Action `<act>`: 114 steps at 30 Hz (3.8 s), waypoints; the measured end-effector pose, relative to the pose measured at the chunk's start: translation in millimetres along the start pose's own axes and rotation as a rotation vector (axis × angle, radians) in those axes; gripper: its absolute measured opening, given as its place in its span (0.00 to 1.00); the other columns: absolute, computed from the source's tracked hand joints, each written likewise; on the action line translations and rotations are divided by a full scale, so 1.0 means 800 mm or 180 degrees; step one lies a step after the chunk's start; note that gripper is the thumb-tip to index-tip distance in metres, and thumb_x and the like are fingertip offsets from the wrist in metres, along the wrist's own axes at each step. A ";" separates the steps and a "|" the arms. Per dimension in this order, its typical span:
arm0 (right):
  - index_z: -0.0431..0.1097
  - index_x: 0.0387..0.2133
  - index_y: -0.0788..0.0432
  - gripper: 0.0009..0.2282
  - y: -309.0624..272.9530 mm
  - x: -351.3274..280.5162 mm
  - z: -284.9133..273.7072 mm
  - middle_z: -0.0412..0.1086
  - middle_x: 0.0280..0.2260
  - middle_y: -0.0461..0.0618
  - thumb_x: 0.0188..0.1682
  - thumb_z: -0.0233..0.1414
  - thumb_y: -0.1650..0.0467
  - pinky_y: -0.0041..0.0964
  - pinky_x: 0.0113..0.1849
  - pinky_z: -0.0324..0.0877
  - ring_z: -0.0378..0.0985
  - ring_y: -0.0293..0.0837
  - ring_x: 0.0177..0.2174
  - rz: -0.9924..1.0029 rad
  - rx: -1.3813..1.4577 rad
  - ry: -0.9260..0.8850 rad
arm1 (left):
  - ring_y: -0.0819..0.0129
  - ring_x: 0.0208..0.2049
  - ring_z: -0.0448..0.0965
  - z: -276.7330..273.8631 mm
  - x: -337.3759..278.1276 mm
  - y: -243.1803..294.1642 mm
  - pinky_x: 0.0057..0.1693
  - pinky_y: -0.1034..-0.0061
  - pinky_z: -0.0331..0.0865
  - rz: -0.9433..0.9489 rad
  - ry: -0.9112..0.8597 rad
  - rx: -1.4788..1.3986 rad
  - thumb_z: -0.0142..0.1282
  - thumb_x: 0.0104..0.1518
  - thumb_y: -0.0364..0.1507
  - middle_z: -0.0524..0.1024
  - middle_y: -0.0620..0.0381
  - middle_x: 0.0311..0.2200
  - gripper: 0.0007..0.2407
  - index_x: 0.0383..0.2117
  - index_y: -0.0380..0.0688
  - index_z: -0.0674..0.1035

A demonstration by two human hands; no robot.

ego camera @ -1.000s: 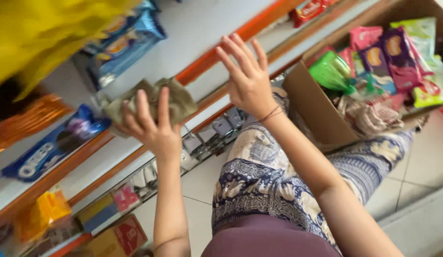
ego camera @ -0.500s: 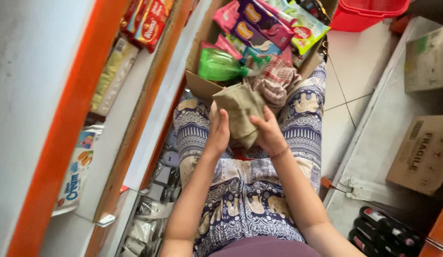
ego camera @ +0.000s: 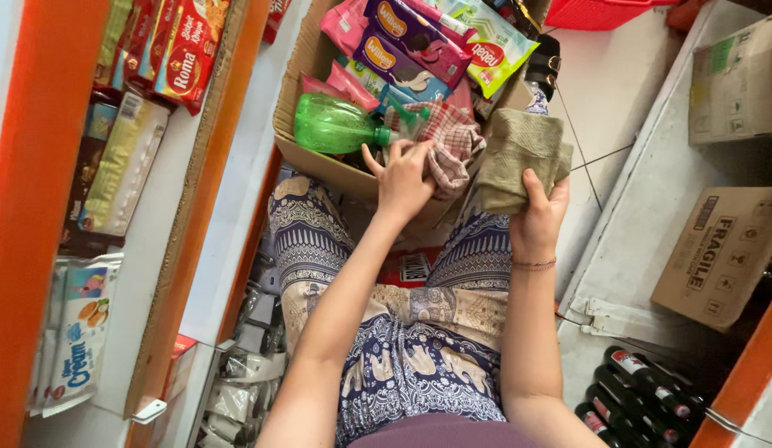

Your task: The person wipes a shelf with a cloth and then uses a handheld scanner to scan individual snack packages from a box, placing them onto the shelf or back into the box.

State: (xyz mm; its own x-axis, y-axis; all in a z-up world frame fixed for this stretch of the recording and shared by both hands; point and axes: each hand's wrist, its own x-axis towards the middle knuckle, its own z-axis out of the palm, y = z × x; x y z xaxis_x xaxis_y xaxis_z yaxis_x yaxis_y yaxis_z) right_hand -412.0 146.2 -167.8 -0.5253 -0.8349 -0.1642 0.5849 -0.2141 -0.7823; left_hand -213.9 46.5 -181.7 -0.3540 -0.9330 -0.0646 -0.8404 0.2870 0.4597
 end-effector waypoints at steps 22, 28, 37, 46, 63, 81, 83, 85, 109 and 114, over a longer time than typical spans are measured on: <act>0.64 0.63 0.60 0.27 0.051 -0.018 0.096 0.68 0.61 0.54 0.50 0.55 0.62 0.41 0.57 0.65 0.68 0.49 0.59 0.2207 0.0492 -0.0801 | 0.56 0.58 0.75 -0.178 -0.101 -0.026 0.65 0.60 0.69 -0.0222 0.0503 -0.6183 0.48 0.67 0.28 0.72 0.44 0.59 0.19 0.62 0.34 0.68; 0.63 0.59 0.66 0.22 0.015 -0.059 0.115 0.72 0.54 0.55 0.51 0.55 0.74 0.44 0.55 0.71 0.76 0.48 0.53 0.1834 0.0613 -0.1832 | 0.56 0.65 0.71 -0.198 -0.155 -0.043 0.68 0.64 0.64 -0.0624 0.0555 -0.7306 0.49 0.63 0.53 0.68 0.43 0.67 0.38 0.69 0.28 0.64; 0.68 0.55 0.65 0.17 -0.016 -0.112 0.128 0.73 0.51 0.53 0.52 0.50 0.80 0.39 0.51 0.73 0.77 0.43 0.49 0.1742 -0.0599 -0.1517 | 0.49 0.51 0.74 -0.095 -0.226 -0.130 0.54 0.55 0.74 -0.1106 -0.0560 -0.6344 0.49 0.77 0.36 0.75 0.40 0.47 0.14 0.50 0.33 0.72; 0.62 0.60 0.64 0.16 -0.023 -0.127 0.164 0.72 0.50 0.58 0.62 0.49 0.69 0.41 0.29 0.60 0.73 0.50 0.39 0.1619 -0.0950 -0.0702 | 0.51 0.45 0.72 -0.181 -0.281 -0.047 0.57 0.55 0.72 -0.0481 -0.0170 -0.3900 0.29 0.68 0.51 0.68 0.38 0.44 0.28 0.49 0.40 0.77; 0.66 0.53 0.63 0.19 0.061 -0.183 0.291 0.70 0.47 0.48 0.47 0.57 0.81 0.35 0.50 0.70 0.72 0.39 0.46 0.0736 -0.0685 -0.3569 | 0.52 0.50 0.81 -0.269 -0.397 -0.060 0.67 0.66 0.70 -0.0866 0.2568 -0.2724 0.65 0.55 0.29 0.78 0.42 0.46 0.19 0.50 0.34 0.75; 0.66 0.63 0.64 0.22 0.102 -0.207 0.495 0.66 0.62 0.54 0.53 0.47 0.77 0.68 0.68 0.34 0.63 0.57 0.65 -0.3763 -0.2593 -0.4359 | 0.47 0.71 0.50 -0.295 -0.307 -0.179 0.75 0.36 0.35 -0.1631 0.3302 0.2678 0.54 0.70 0.50 0.51 0.49 0.71 0.26 0.72 0.75 0.60; 0.66 0.63 0.64 0.22 0.110 -0.200 0.498 0.67 0.61 0.52 0.53 0.47 0.77 0.67 0.68 0.34 0.64 0.55 0.64 -0.3740 -0.2575 -0.4370 | 0.51 0.71 0.56 -0.302 -0.310 -0.182 0.77 0.40 0.39 -0.1667 0.3202 0.2745 0.59 0.72 0.44 0.56 0.50 0.70 0.25 0.72 0.73 0.62; 0.67 0.62 0.61 0.17 0.114 -0.198 0.493 0.67 0.61 0.50 0.59 0.51 0.75 0.65 0.69 0.35 0.64 0.53 0.64 -0.3780 -0.2584 -0.4344 | 0.50 0.66 0.62 -0.306 -0.344 -0.195 0.75 0.41 0.43 -0.1428 0.3460 0.2415 0.65 0.65 0.42 0.62 0.51 0.66 0.31 0.72 0.65 0.60; 0.72 0.53 0.59 0.15 0.109 -0.210 0.496 0.70 0.57 0.47 0.54 0.52 0.79 0.62 0.68 0.39 0.68 0.51 0.60 -0.3455 -0.2353 -0.4141 | 0.51 0.63 0.64 -0.343 -0.415 -0.158 0.70 0.44 0.57 -0.1717 0.3372 0.2424 0.72 0.53 0.32 0.64 0.48 0.61 0.37 0.70 0.59 0.63; 0.71 0.54 0.61 0.16 0.100 -0.189 0.477 0.67 0.60 0.55 0.53 0.49 0.81 0.61 0.67 0.50 0.65 0.58 0.63 -0.3263 -0.2019 -0.3908 | 0.51 0.60 0.70 -0.356 -0.338 -0.137 0.66 0.47 0.61 -0.1703 0.3220 0.2950 0.59 0.60 0.32 0.69 0.46 0.59 0.24 0.65 0.58 0.73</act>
State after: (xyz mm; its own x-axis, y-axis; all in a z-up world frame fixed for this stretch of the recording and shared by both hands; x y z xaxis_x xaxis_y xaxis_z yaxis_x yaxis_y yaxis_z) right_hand -49.9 61.3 23.9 0.4206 -0.4302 0.7987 -0.1367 -0.9004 -0.4130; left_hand 90.7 205.5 38.1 0.1801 -0.6099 0.7717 -0.8708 -0.4637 -0.1633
